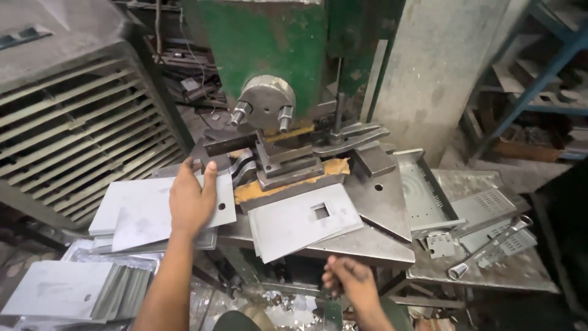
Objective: The recorder is operating a metal press machine to stamp or punch metal plates.
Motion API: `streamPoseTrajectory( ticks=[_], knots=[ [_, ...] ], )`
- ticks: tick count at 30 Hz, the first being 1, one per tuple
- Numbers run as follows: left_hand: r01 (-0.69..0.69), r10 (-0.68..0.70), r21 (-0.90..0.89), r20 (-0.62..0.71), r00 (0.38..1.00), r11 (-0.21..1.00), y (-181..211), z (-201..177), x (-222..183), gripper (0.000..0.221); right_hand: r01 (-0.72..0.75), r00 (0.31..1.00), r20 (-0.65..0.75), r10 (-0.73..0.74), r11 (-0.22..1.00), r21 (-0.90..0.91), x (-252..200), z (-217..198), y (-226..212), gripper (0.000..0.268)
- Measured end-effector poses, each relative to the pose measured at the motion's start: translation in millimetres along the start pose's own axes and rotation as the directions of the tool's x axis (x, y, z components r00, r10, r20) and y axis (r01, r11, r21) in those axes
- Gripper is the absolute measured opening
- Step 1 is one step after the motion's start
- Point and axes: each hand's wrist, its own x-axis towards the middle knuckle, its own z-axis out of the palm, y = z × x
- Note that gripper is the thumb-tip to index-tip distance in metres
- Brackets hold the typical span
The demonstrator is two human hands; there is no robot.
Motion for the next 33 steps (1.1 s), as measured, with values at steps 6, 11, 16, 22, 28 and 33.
streamPoseTrajectory(
  ticks=[6, 11, 16, 22, 28, 33],
  knots=[
    [0.000, -0.001, 0.038, 0.014, 1.000, 0.999, -9.0, 7.7, -5.2, 0.068, -0.010, 0.968, 0.252, 0.008, 1.000, 0.005, 17.8, -12.6, 68.6, 0.029],
    [0.010, -0.012, 0.071, 0.023, 1.000, 0.997, -15.2, 10.1, -4.1, 0.068, 0.023, 0.895, 0.447, -0.020, 1.000, -0.001, 25.7, -11.6, 53.6, 0.030],
    [0.103, -0.108, 0.073, 0.063, 0.992, 0.992, -9.4, 9.8, 4.8, 0.070, 0.085, 0.778, 0.627, -0.029, 0.995, -0.060, 73.2, -17.9, 89.5, 0.031],
    [0.111, -0.110, -0.016, 0.044, 0.993, 0.994, -14.5, 8.4, 2.7, 0.069, -0.016, 0.807, 0.591, 0.005, 1.000, 0.013, 13.1, 41.0, -20.8, 0.028],
    [0.104, -0.101, -0.173, 0.027, 0.995, 0.979, -18.6, 2.5, 2.1, 0.070, 0.112, 0.855, 0.484, -0.187, 0.977, 0.180, -19.8, 112.6, -55.4, 0.029],
    [0.101, -0.095, -0.231, 0.034, 0.995, 0.968, -27.5, 4.3, 5.9, 0.070, 0.016, 0.907, 0.400, -0.129, 0.962, 0.274, -17.5, 170.9, -69.8, 0.024]
  ],
)
